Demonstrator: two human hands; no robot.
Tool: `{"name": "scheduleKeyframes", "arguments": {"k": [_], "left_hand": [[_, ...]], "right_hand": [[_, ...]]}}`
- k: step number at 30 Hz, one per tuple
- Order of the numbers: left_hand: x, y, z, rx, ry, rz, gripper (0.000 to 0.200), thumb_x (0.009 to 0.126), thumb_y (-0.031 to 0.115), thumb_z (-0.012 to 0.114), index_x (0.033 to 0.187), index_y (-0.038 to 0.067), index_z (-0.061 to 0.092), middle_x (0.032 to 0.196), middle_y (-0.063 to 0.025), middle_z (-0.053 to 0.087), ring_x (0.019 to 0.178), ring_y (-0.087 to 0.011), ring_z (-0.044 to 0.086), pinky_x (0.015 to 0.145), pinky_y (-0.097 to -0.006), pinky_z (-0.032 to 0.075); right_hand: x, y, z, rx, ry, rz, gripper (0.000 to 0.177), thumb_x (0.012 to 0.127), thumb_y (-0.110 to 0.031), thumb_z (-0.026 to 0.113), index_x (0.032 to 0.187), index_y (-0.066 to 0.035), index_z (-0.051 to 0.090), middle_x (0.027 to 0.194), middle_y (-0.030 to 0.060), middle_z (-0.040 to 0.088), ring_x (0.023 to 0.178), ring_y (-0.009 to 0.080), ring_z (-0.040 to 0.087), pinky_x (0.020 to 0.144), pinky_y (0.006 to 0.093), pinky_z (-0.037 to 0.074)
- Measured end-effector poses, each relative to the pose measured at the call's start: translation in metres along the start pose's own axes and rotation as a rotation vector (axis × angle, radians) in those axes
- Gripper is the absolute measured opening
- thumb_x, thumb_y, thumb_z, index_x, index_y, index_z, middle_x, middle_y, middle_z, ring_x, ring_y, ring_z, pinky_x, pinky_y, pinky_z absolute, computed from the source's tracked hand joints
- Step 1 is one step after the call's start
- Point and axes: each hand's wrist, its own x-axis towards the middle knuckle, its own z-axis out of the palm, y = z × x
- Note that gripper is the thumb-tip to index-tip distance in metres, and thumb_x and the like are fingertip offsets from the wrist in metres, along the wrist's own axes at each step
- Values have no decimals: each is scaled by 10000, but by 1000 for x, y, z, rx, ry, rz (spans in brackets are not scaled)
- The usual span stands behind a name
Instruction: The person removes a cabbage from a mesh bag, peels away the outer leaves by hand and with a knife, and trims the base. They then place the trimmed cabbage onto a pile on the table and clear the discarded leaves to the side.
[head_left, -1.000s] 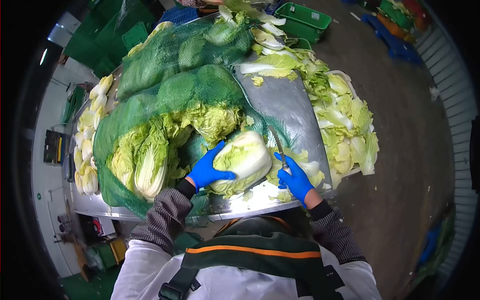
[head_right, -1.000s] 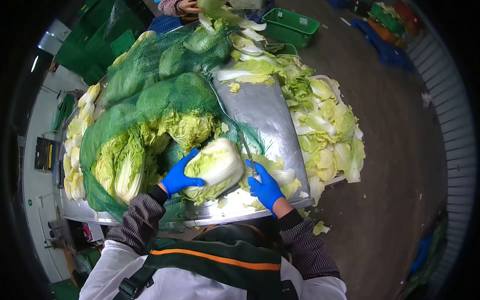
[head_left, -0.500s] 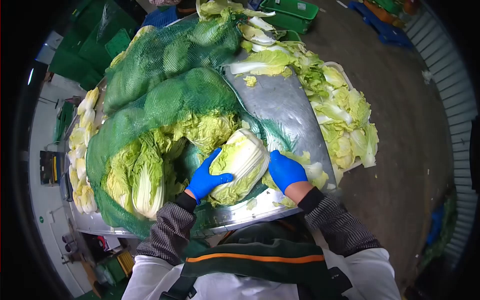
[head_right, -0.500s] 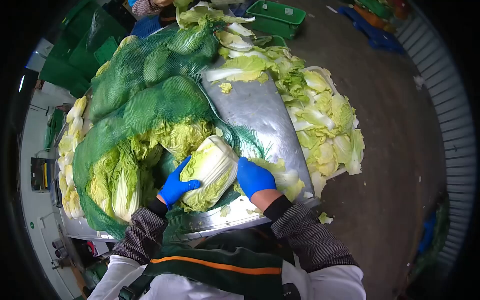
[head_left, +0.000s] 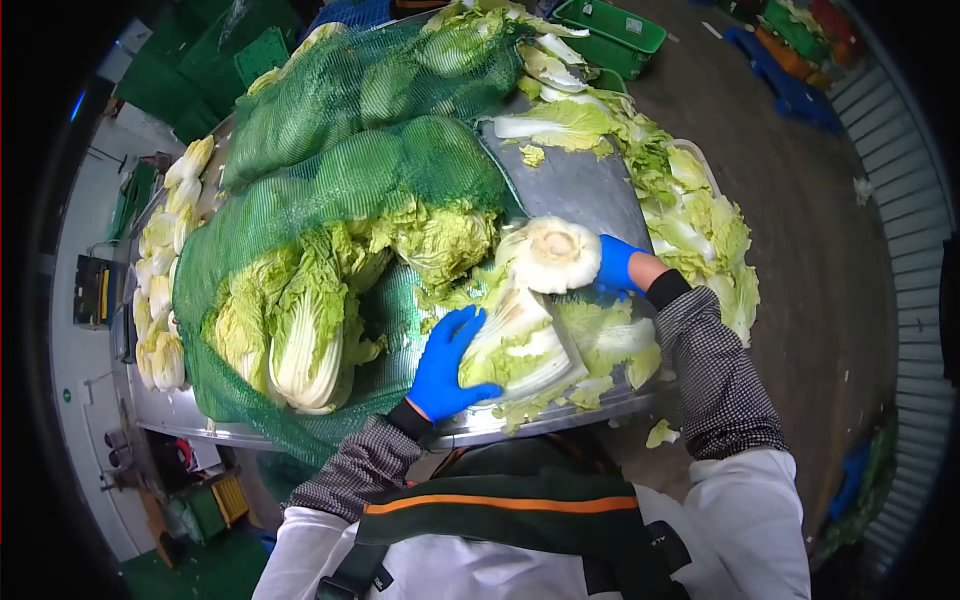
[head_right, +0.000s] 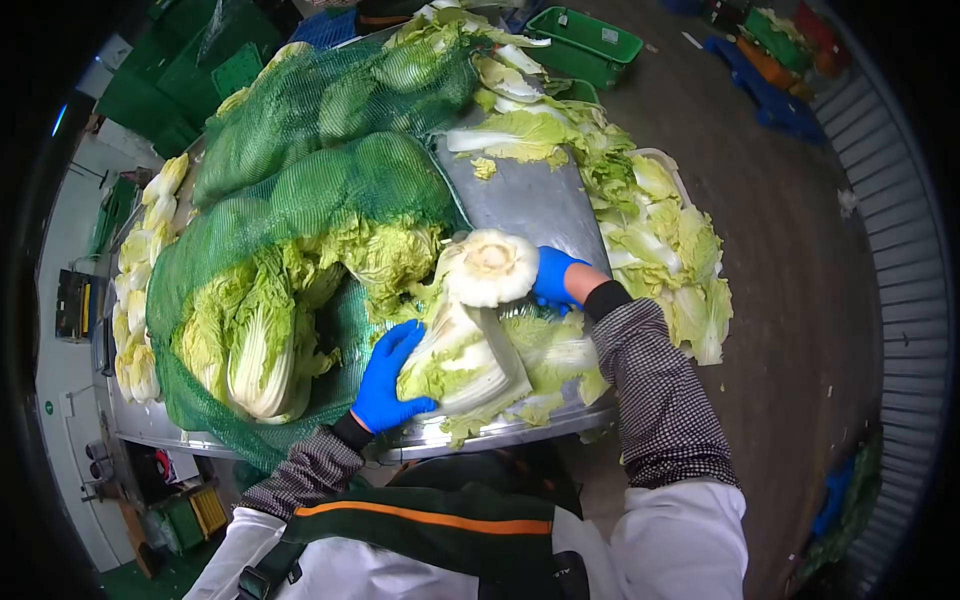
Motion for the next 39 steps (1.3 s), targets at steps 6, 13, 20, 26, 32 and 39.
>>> {"name": "scheduleKeyframes", "arguments": {"k": [6,13,20,26,32,39], "left_hand": [[39,1,-9,-67,44,-212,726,722,457,722,1288,52,517,1181,-214,481,1101,-365,488,973,-435,391],[44,39,-20,322,36,-86,476,755,307,734,1167,109,597,910,-144,568,892,-285,562,780,-369,453],[62,9,-19,-118,193,-208,352,828,89,649,1177,76,600,730,-62,554,649,-72,491,651,-243,453],[101,47,-3,-65,-125,463,386,855,206,597,1226,105,567,1076,-159,594,957,-272,576,875,-388,441],[97,48,7,334,-254,56,779,689,472,742,1331,121,474,1184,-234,496,1071,-401,516,944,-442,426],[93,52,-15,280,-143,18,625,775,275,650,1331,111,419,1070,-215,512,937,-380,564,830,-409,480]], "right_hand": [[-81,14,65,-176,433,-91,325,824,-301,508,1006,-57,624,963,229,645,885,417,612,762,447,501],[-68,18,128,182,771,-363,680,754,-518,684,1229,-58,526,1117,220,598,1045,371,570,869,408,465],[-103,18,153,639,472,-417,501,737,-347,773,1041,-12,556,899,87,602,811,170,586,760,305,493],[-203,-27,96,893,539,-636,306,803,-156,731,1022,-42,551,798,12,575,630,67,541,550,208,467],[-118,41,1,106,1403,-433,495,820,-264,689,1226,-51,502,950,145,636,808,295,643,685,381,519],[-64,7,144,263,820,-361,757,710,-564,717,1207,-21,542,1119,220,594,1019,363,586,875,409,464]]}}
